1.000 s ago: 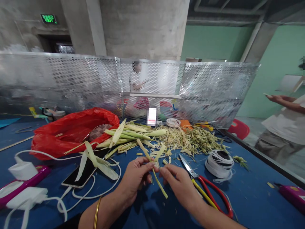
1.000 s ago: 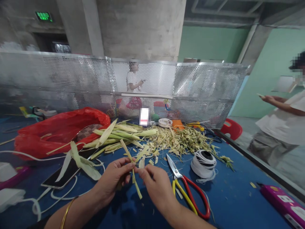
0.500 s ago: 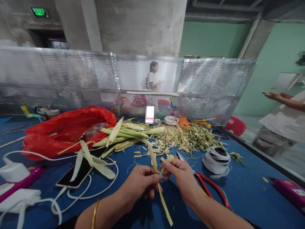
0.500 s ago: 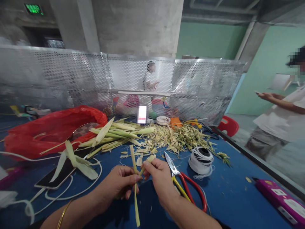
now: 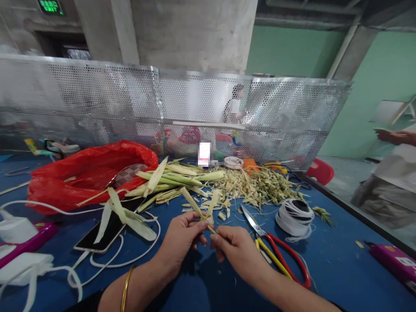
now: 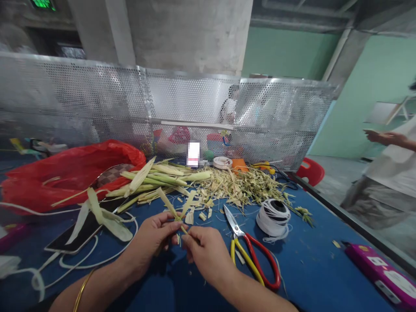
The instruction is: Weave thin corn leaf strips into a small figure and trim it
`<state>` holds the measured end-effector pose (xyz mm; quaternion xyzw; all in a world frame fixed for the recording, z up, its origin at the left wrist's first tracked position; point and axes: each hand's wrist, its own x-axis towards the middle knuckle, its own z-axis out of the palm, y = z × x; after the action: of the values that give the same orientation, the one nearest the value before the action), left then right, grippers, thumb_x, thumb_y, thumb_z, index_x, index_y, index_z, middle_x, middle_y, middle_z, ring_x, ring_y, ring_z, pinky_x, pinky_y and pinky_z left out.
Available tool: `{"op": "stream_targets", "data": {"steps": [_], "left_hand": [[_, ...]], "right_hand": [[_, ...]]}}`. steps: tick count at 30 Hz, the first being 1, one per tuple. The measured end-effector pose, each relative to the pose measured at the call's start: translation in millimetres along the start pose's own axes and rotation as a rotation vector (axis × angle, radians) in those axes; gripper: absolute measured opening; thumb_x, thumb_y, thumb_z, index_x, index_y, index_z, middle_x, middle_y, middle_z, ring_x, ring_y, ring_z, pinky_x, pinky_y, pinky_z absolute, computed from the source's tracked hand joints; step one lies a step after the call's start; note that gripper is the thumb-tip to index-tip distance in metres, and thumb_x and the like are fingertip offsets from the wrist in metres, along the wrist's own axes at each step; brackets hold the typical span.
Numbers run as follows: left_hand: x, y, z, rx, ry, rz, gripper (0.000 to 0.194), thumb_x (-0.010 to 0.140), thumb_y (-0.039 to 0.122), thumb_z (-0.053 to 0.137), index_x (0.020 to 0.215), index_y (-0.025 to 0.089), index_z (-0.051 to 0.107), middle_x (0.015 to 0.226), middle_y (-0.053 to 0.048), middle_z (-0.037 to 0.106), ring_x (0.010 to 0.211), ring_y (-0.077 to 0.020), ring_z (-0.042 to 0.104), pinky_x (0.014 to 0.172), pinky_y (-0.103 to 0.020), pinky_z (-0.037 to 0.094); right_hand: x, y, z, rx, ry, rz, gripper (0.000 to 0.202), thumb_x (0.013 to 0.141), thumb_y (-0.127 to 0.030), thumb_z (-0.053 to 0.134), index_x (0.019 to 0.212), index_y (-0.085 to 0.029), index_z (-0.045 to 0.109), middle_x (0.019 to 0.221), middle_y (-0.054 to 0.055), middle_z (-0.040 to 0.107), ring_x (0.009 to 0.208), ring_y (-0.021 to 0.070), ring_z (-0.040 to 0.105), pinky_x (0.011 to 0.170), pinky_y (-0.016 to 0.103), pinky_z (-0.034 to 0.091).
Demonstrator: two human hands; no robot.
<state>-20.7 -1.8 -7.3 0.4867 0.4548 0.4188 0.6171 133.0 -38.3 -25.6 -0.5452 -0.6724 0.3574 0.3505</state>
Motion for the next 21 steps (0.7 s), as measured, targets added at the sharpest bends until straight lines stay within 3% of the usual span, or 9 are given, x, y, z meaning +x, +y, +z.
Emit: {"op": "stream_targets", "data": {"steps": [5, 8, 13, 15, 17, 19, 21], "left_hand": [[2.7, -4.9, -1.4, -0.007, 0.031, -0.039, 0.031, 0.065, 0.028, 0.072, 0.090, 0.011, 0.066, 0.072, -0.007, 0.071, 0.042, -0.0067, 0.052, 0.037, -0.015, 0.032], [1.9, 0.0, -2.9, -0.002, -0.025, -0.053, 0.028, 0.066, 0.031, 0.072, 0.084, 0.010, 0.067, 0.074, -0.007, 0.071, 0.045, -0.0067, 0.054, 0.038, -0.015, 0.033], [-4.9, 8.7, 1.9, 0.017, -0.209, -0.172, 0.032, 0.071, 0.039, 0.065, 0.089, 0.012, 0.069, 0.080, -0.009, 0.073, 0.047, -0.0088, 0.059, 0.038, -0.015, 0.033], [-8.1, 8.1, 5.4, 0.080, -0.309, -0.207, 0.029, 0.071, 0.034, 0.062, 0.090, 0.013, 0.070, 0.082, -0.009, 0.073, 0.046, -0.0090, 0.060, 0.038, -0.016, 0.033], [-10.6, 6.1, 8.4, 0.152, -0.379, -0.197, 0.027, 0.069, 0.028, 0.060, 0.088, 0.013, 0.072, 0.081, -0.008, 0.074, 0.045, -0.0084, 0.060, 0.039, -0.016, 0.033], [-12.5, 4.0, 10.2, 0.216, -0.405, -0.168, 0.026, 0.068, 0.028, 0.059, 0.085, 0.013, 0.072, 0.078, -0.008, 0.074, 0.044, -0.0082, 0.059, 0.038, -0.016, 0.031], [-13.9, 3.0, 10.9, 0.249, -0.394, -0.146, 0.026, 0.069, 0.032, 0.061, 0.082, 0.012, 0.073, 0.075, -0.008, 0.074, 0.042, -0.0085, 0.058, 0.038, -0.016, 0.030]], "right_hand": [[-8.6, -2.6, 2.8, -0.471, 0.091, -0.389, 0.032, 0.092, -0.021, 0.042, 0.063, -0.019, 0.053, 0.061, -0.001, 0.060, 0.057, 0.0116, 0.052, 0.059, 0.026, 0.028], [-9.7, -8.6, -6.6, -0.489, 0.172, -0.405, 0.028, 0.094, -0.028, 0.044, 0.071, -0.020, 0.057, 0.066, -0.001, 0.063, 0.062, 0.0134, 0.056, 0.064, 0.027, 0.031], [-2.2, -10.6, -28.4, -0.398, 0.520, -0.404, 0.020, 0.092, -0.031, 0.049, 0.090, -0.021, 0.066, 0.089, 0.006, 0.065, 0.086, 0.0202, 0.058, 0.077, 0.031, 0.037], [1.6, -8.2, -30.5, -0.395, 0.505, -0.392, 0.014, 0.087, -0.028, 0.057, 0.090, -0.021, 0.068, 0.093, 0.006, 0.065, 0.092, 0.0219, 0.057, 0.083, 0.035, 0.037], [4.0, -6.5, -27.8, -0.347, 0.389, -0.339, 0.007, 0.081, -0.025, 0.063, 0.082, -0.022, 0.069, 0.089, 0.004, 0.067, 0.091, 0.0219, 0.058, 0.086, 0.036, 0.037], [4.6, -6.4, -22.9, -0.230, 0.272, -0.239, 0.009, 0.078, -0.023, 0.064, 0.070, -0.022, 0.067, 0.078, 0.001, 0.067, 0.084, 0.0198, 0.059, 0.081, 0.033, 0.039], [3.9, -7.6, -18.3, -0.095, 0.233, -0.143, 0.014, 0.077, -0.021, 0.061, 0.063, -0.021, 0.062, 0.067, -0.001, 0.063, 0.074, 0.0175, 0.059, 0.071, 0.029, 0.041]]}}
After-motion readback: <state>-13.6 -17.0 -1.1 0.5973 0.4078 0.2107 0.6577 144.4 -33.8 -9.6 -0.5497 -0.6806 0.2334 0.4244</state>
